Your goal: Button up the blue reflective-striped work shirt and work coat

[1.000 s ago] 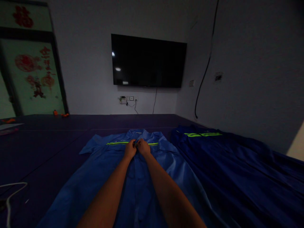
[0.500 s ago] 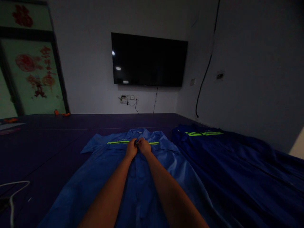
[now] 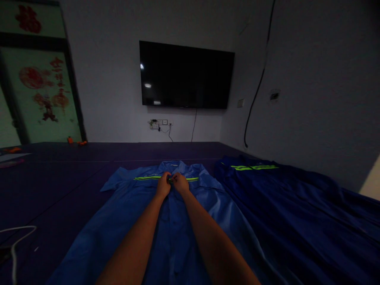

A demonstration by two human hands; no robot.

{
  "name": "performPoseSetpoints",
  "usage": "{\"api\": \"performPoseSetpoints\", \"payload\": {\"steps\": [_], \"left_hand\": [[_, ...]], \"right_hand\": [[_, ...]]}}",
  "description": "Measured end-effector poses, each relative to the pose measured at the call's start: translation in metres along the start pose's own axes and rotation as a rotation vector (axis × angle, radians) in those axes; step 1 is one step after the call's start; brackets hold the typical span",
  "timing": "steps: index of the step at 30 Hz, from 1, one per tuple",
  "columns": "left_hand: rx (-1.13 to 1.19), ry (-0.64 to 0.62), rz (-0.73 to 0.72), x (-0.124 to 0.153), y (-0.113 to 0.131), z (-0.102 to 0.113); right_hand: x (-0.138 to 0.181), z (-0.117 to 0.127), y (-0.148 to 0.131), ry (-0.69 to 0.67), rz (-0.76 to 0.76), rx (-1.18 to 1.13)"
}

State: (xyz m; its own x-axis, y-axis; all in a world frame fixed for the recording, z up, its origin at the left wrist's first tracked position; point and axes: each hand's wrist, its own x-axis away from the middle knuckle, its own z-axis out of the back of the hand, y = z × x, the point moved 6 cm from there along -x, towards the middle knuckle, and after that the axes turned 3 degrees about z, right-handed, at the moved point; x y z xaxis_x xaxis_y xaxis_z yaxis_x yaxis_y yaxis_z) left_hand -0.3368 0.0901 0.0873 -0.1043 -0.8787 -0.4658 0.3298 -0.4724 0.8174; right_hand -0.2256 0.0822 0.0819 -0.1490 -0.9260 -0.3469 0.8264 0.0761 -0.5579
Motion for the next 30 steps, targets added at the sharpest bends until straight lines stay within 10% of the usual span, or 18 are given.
{"api": "performPoseSetpoints", "payload": {"steps": [30], "left_hand": [[-0.087, -0.011, 0.049, -0.0027, -0.0020, 0.0020]], "right_hand": [[-0.0023, -0.0006, 0.0055, 0.061, -0.025, -0.067]]}}
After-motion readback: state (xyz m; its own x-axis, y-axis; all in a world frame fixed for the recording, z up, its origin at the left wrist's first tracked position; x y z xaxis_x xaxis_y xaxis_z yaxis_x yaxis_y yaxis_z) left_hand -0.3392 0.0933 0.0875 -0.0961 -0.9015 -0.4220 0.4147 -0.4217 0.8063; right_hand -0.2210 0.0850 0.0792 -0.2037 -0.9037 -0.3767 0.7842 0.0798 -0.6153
